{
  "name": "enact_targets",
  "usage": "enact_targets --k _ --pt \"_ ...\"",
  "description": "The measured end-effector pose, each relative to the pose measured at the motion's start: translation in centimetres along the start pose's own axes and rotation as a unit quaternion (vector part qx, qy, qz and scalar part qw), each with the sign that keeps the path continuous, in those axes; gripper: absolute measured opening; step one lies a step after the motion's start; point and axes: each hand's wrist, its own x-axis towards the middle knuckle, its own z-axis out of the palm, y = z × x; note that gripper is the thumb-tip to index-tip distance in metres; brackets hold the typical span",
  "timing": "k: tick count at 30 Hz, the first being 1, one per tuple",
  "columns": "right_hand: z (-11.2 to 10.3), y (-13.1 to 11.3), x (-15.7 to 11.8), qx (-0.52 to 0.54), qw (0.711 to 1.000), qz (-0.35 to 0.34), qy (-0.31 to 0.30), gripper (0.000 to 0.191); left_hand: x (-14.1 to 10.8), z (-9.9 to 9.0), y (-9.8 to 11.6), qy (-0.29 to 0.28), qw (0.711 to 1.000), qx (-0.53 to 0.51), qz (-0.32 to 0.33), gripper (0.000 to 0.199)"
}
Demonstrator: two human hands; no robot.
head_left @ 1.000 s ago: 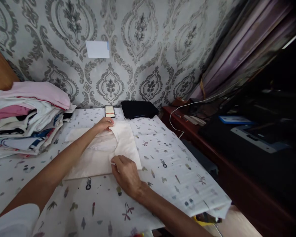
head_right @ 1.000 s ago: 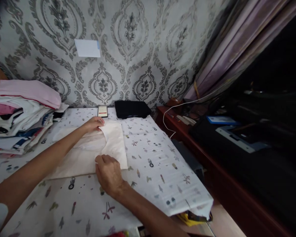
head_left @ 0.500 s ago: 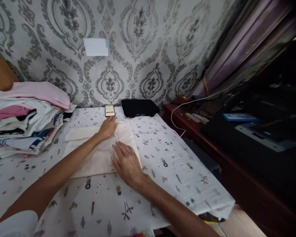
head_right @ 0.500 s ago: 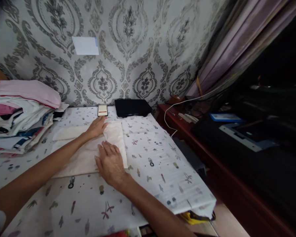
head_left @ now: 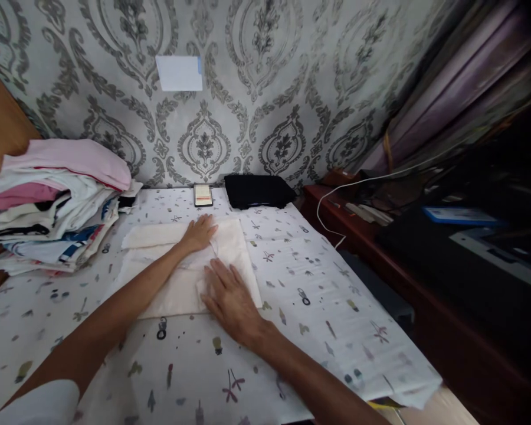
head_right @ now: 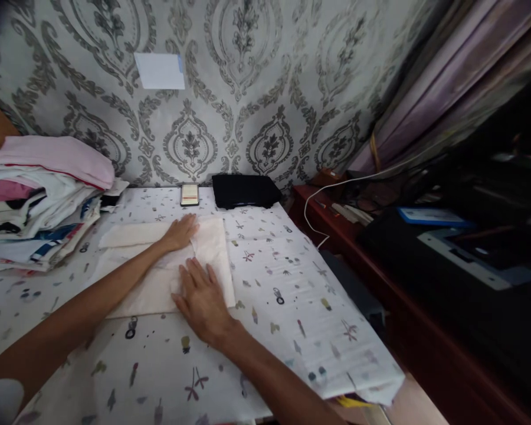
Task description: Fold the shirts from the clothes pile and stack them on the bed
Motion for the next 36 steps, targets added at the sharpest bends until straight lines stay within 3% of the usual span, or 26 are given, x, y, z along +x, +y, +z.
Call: enact_targets --k 2,4,7,9,13,18,20,22,25,28,31,36 --pt "-1.4 1.1 -0.4 0.015 0.997 0.036 0.069 0.051 0.2 -2.0 -0.9 0.026 0.997 -0.067 -0.008 0.054" --pt "-2.7 2.7 -0.9 0.031 0.986 0.121 0.111 0.049 0.2 -4.3 -2.0 0.053 0.990 -0.127 -0.018 0.052" --pt "-3.6 4.8 -1.5 0.039 0.968 0.233 0.083 0.047 -0.2 -7.1 -3.6 0.076 0.971 -0.225 -0.037 0.045" --pt "-3.5 5.3 -1.7 0.025 0.966 0.252 0.051 0.040 -0.4 -7.8 -4.1 0.071 0.970 -0.227 -0.044 0.038" --pt "-3.3 5.0 -1.4 0.000 0.964 0.264 0.008 0.028 -0.2 -6.6 -3.6 0.050 0.981 -0.182 -0.050 0.025" --pt "-3.8 5.1 -0.2 0.008 0.953 0.298 -0.046 0.026 -0.2 -4.5 -2.0 0.037 0.993 -0.101 -0.044 0.016" --pt "-3.9 5.1 -0.2 0.019 0.953 0.299 -0.040 0.025 -0.6 -4.1 -1.4 0.041 0.996 -0.067 -0.040 0.013" --pt "-3.9 4.5 -0.5 0.011 0.966 0.256 0.019 0.030 -1.0 -4.1 -0.8 0.047 0.998 -0.040 -0.034 0.012" --pt "-3.3 2.3 -1.4 -0.015 0.991 0.076 0.113 0.040 -1.2 -4.2 -0.2 0.047 0.998 -0.014 -0.048 0.013" --pt "-2.0 -0.1 -1.8 -0.015 0.994 -0.081 0.070 0.029 -0.6 -4.3 0.3 0.032 0.996 -0.013 -0.087 0.009" --pt "-0.3 -1.0 -1.7 -0.034 0.993 -0.104 0.035 0.004 0.2 -4.1 0.8 0.015 0.991 -0.041 -0.124 0.008" --pt "0.1 -0.3 -1.5 0.007 0.993 -0.100 0.067 0.020 0.4 -3.6 1.1 0.017 0.985 -0.085 -0.151 0.016"
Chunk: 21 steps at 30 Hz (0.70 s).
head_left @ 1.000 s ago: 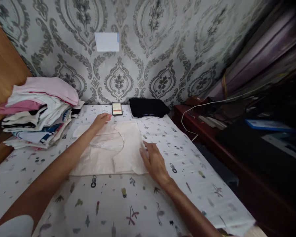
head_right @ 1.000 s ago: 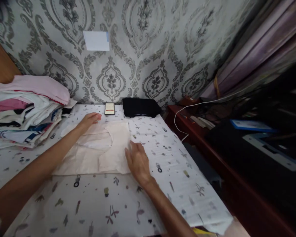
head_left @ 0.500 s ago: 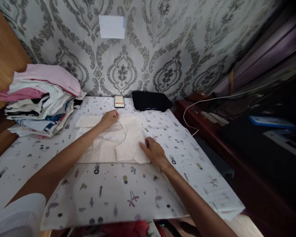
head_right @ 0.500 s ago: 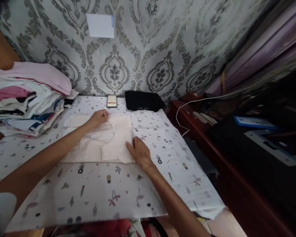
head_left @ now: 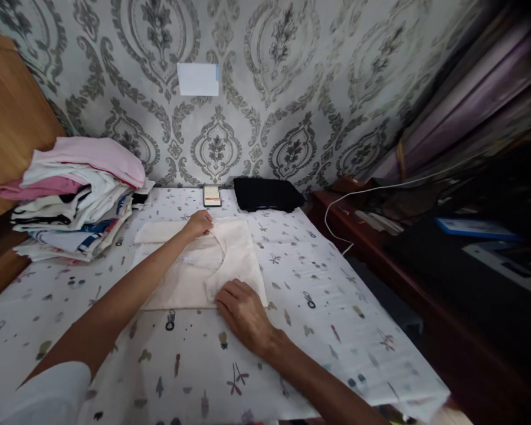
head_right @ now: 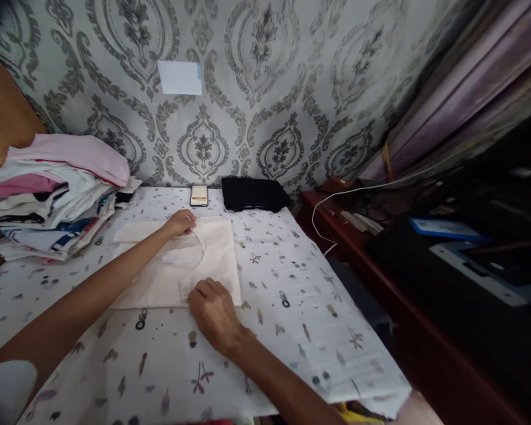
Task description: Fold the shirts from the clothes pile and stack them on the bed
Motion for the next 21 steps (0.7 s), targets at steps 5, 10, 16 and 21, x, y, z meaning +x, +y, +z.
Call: enact_targets --k 5,10,16,21 --pt "-1.8 0.1 -0.1 0.152 0.988 0.033 0.014 0.016 -0.6 -0.3 -0.9 0.007 1.000 0.013 0.024 0.021" --pt "-2.1 0.0 -0.5 0.134 0.990 0.009 -0.031 0.011 -1.6 -0.7 -1.6 0.034 0.992 0.105 0.057 0.018" --pt "-2.6 3.8 -0.9 0.066 0.972 0.193 0.116 0.033 -4.2 1.0 -1.1 0.089 0.958 0.210 0.172 0.033" --pt "-1.9 7.1 -1.2 0.012 0.952 0.306 0.023 0.056 -5.0 1.4 -2.7 -0.005 0.933 0.254 0.256 0.048"
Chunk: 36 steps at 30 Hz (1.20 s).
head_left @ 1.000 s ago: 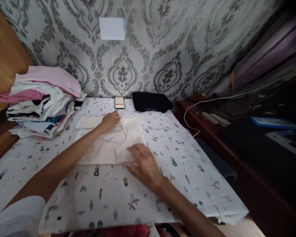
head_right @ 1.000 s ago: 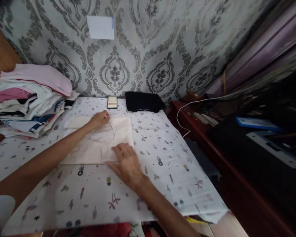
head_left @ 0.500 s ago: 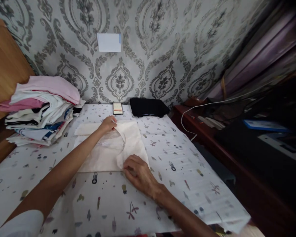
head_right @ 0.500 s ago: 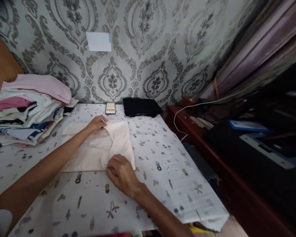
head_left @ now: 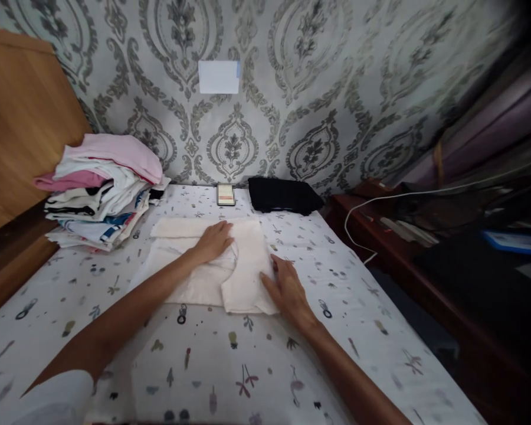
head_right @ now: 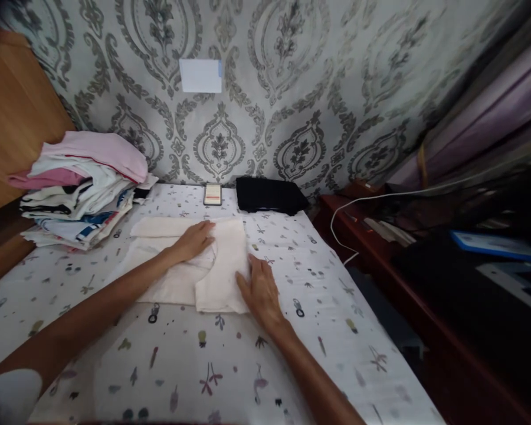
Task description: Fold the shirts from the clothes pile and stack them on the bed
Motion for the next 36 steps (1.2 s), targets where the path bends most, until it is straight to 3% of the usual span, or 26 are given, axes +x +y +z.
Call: enact_targets --k 6,9,12,16,19,23,29,32,36 --pt "0.3 -0.9 2.2 -0.071 0.991 -0.112 0.009 0.053 -2.8 -2.9 -5.6 -0.062 0.996 0.057 0.014 0.053" --pt "1.0 -3.6 5.4 -0.077 0.981 -0.172 -0.051 0.051 -3.4 -3.9 -7.3 -0.059 0.989 0.131 -0.021 0.053" --pt "3.0 -7.3 8.7 -0.096 0.969 -0.200 -0.111 0.053 -3.3 -4.4 -8.1 -0.049 0.979 0.192 -0.048 0.052" --pt "6.2 -11.3 11.6 -0.123 0.958 -0.234 -0.114 0.042 -3.9 -5.1 -6.9 -0.011 0.974 0.218 -0.068 0.054" --pt "7.5 -12.4 13.5 -0.102 0.966 -0.214 -0.106 0.026 -5.2 -5.1 -4.4 0.008 0.984 0.179 -0.013 0.043" --pt "7.9 -11.9 16.0 -0.070 0.980 -0.154 -0.105 0.025 -5.8 -4.2 -1.7 -0.064 0.993 0.099 0.032 0.026" --pt "7.8 -10.7 17.4 -0.026 0.989 -0.113 -0.095 0.028 -2.9 -2.8 -2.0 -0.061 0.995 0.042 0.070 0.029" --pt "7.9 -9.9 17.0 -0.013 0.987 -0.130 -0.096 0.030 -2.6 -2.6 -1.9 -0.062 0.994 0.042 0.074 0.035" --pt "8.2 -8.7 16.4 -0.017 0.962 -0.233 -0.138 0.040 -4.8 -3.0 -1.9 -0.045 0.993 0.089 0.057 0.030"
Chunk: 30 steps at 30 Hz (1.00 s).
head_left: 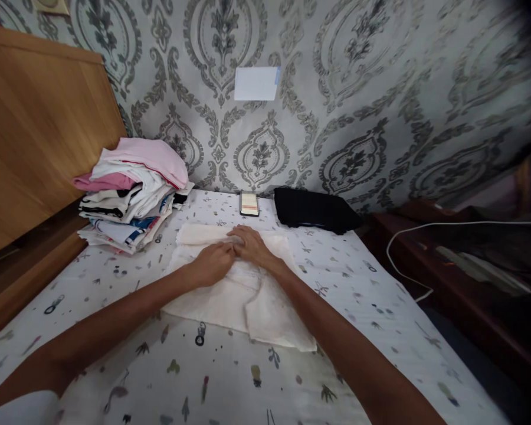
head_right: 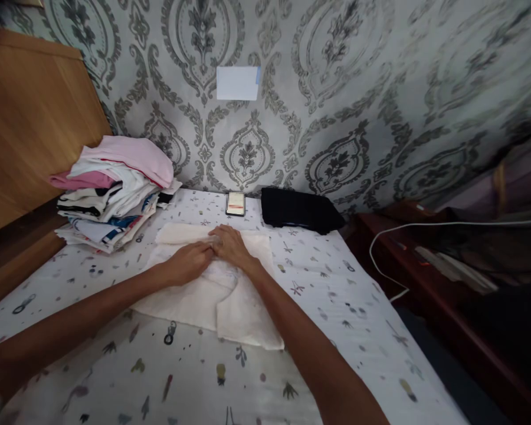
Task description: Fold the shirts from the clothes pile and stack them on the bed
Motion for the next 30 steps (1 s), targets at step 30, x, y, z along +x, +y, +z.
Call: enact_targets --k 30 --pt "2.2 0.1 0.4 -0.030 0.997 -0.059 -0.027 0.043 -4.2 0.2 -10.2 -0.045 0.976 -0.019 -0.212 0.063"
